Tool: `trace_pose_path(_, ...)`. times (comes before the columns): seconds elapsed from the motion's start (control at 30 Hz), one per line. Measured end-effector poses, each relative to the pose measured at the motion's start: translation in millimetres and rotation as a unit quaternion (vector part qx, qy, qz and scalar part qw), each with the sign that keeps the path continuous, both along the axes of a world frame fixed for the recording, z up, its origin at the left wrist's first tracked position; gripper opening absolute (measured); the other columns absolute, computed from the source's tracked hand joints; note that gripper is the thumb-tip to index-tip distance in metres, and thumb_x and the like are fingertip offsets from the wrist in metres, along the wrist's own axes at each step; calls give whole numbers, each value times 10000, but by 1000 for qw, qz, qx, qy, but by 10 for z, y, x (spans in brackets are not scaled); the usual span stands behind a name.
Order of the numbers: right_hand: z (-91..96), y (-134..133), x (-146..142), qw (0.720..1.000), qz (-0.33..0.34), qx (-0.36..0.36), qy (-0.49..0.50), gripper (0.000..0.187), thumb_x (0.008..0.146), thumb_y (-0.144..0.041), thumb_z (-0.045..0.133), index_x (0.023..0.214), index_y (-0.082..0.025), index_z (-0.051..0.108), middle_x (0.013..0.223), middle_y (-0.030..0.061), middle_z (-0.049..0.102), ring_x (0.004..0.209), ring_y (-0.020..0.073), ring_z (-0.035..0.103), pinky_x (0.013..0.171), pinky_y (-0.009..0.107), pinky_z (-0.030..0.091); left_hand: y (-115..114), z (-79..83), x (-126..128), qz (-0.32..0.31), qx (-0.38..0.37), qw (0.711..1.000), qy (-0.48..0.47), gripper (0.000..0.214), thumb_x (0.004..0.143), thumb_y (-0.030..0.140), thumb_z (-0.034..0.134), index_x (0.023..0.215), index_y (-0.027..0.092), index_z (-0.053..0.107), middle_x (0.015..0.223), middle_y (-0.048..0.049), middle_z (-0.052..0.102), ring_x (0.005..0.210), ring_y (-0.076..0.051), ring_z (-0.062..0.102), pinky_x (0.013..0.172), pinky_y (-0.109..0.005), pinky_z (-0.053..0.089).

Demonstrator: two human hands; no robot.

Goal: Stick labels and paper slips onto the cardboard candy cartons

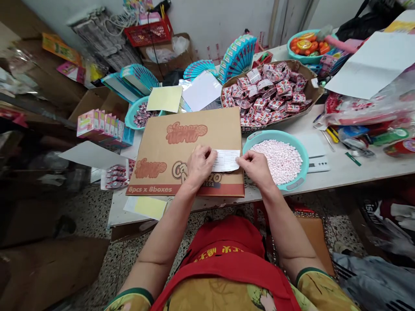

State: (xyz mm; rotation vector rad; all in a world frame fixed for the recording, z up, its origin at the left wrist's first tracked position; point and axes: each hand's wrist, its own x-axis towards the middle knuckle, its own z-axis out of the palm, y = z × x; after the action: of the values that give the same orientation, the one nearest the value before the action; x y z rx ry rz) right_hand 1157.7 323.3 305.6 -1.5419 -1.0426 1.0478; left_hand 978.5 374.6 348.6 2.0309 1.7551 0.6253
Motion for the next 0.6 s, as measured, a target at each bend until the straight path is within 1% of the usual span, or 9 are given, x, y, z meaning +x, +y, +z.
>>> trace_pose_path(0.1,30,15,-24,1000,-1,-4,-29,155,696,-285,632,581,-202,569,572,-22,566,557,125,478,563,274,345,-13,-57,17,-7,28,999,21,266,900,284,576,658,204,500,773,-35,525,773,-194,498,755,-327,380)
trace_pose_path(0.23,15,44,-12,994,-7,-19,-106,168,702,-283,676,585,-210,581,576,-12,575,564,138,481,566,283,335,-31,-162,33,-14,86,994,67,244,924,271,557,697,210,492,832,-67,569,867,-231,518,834,-363,404)
trace_pose_path(0.3,-31,43,49,990,-13,-28,-140,252,709,-340,734,575,-211,563,583,-3,574,572,144,482,581,292,353,-18,-193,-3,1,101,992,80,187,909,301,605,767,209,526,883,-84,594,901,-250,529,862,-383,415)
trace_pose_path(0.37,-64,20,123,988,-10,-26,-152,327,722,-430,767,601,-210,557,605,7,574,581,151,488,598,307,394,6,-192,-70,29,110,991,72,182,864,337,686,922,205,576,974,-105,616,949,-272,548,892,-402,430)
trace_pose_path(0.43,-46,-20,164,988,-13,21,-155,313,766,-490,740,733,-204,617,730,39,629,642,176,542,640,336,463,20,-164,-135,59,130,988,51,311,854,347,706,1098,196,585,1093,-139,621,1044,-299,558,946,-421,434)
trace_pose_path(0.47,-15,-43,159,985,-17,60,-164,303,810,-497,700,855,-201,656,859,70,668,731,203,591,693,360,503,18,-147,-158,59,143,987,40,339,876,349,679,1160,191,581,1156,-158,615,1110,-309,552,987,-428,426)
trace_pose_path(0.5,23,-66,137,978,-17,99,-181,327,857,-494,650,1004,-203,673,1027,104,681,873,238,629,777,393,531,12,-132,-173,39,153,987,31,346,907,357,637,1202,187,580,1219,-174,605,1183,-313,534,1034,-433,410)
trace_pose_path(0.53,60,-88,102,970,-4,130,-206,383,900,-487,595,1160,-211,655,1206,129,652,1052,276,622,884,432,532,6,-120,-185,-1,155,988,23,360,934,381,594,1237,187,578,1283,-180,590,1253,-310,509,1081,-434,388)
trace_pose_path(0.6,98,-127,27,950,62,147,-268,505,962,-471,486,1402,-231,541,1475,132,510,1362,338,462,1084,532,436,13,-104,-230,-117,119,986,19,450,954,481,543,1317,215,557,1414,-156,541,1376,-293,442,1162,-441,331)
